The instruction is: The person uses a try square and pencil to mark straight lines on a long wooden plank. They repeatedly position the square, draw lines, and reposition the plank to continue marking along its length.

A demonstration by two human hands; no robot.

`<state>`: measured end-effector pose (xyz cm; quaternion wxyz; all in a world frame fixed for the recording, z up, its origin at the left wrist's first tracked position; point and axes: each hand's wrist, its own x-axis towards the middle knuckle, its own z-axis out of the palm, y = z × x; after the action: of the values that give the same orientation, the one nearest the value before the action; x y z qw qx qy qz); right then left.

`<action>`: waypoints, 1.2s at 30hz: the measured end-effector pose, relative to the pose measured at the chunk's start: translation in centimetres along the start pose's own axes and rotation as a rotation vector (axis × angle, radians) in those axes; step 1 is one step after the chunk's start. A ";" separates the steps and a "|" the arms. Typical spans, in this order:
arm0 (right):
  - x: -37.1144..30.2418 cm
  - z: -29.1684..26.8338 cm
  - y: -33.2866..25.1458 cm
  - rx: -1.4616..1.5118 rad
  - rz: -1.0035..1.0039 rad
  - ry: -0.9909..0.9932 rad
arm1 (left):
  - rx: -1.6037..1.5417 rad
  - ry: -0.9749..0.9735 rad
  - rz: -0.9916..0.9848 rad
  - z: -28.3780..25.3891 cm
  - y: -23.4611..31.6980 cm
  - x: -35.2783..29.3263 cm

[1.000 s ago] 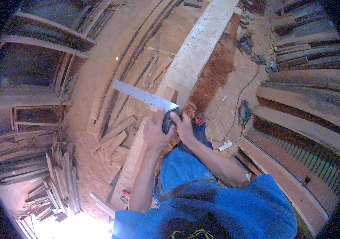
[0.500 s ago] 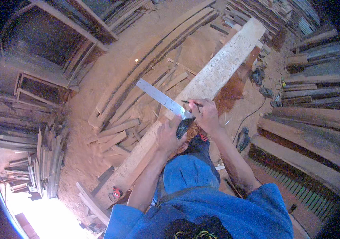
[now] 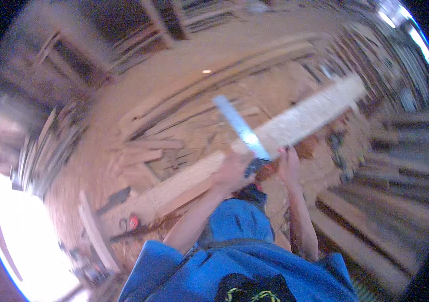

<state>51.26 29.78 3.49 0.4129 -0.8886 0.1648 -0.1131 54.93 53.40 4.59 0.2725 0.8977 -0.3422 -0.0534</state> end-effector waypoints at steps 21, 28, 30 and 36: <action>1.7 -4.0 13.0 -0.488 -0.189 0.076 | -0.003 0.524 -1.057 -6.1 -1.5 -26.7; 5.3 -3.0 10.0 0.440 0.501 0.108 | 0.652 0.972 -1.349 -13.2 -8.3 -41.3; 5.8 -2.3 7.4 0.413 0.404 0.103 | 0.727 0.862 -1.553 -14.7 -11.1 -45.9; 3.5 -3.0 2.2 0.481 0.317 0.002 | 0.759 0.541 -1.739 -14.8 -19.1 -55.8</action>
<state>53.06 24.99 3.93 0.6243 -0.7280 0.2706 -0.0838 27.87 107.80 2.04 -0.0988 0.8463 0.5164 0.0854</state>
